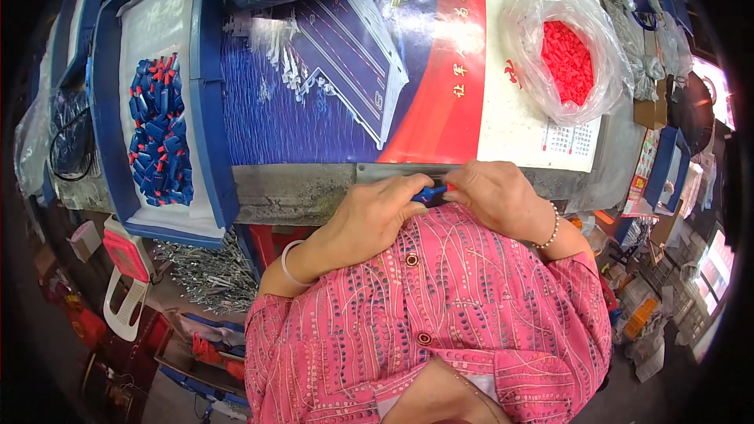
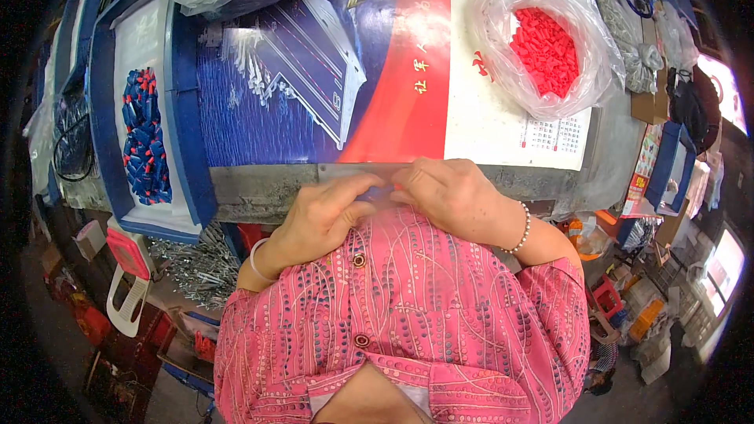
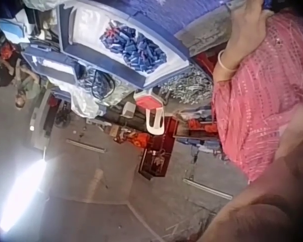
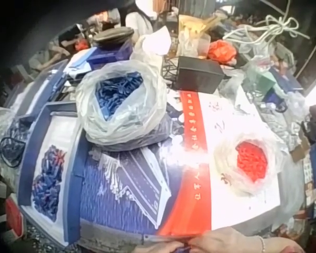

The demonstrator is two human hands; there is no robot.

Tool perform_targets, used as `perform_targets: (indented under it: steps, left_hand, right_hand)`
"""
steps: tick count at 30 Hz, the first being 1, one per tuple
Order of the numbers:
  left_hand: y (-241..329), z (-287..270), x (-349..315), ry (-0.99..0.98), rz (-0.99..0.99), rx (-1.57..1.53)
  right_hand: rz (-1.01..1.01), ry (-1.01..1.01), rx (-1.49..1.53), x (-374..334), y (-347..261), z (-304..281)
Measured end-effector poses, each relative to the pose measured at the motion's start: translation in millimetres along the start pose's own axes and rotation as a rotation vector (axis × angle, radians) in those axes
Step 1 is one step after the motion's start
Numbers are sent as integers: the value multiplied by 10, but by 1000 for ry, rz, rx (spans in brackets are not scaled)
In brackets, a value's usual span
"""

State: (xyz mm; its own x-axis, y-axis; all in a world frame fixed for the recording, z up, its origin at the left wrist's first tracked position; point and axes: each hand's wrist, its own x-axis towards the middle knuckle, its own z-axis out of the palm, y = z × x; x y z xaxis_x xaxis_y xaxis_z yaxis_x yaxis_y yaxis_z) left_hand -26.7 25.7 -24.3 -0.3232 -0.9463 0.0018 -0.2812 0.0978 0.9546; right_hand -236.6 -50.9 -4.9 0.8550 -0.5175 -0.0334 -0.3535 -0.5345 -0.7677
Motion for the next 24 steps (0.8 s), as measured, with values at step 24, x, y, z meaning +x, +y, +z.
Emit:
perform_targets:
  steps: [24]
  left_hand:
    - [-40, 23, -13, 22, 44, 61]
  right_hand:
    - [-68, -38, -24, 45, 60, 45]
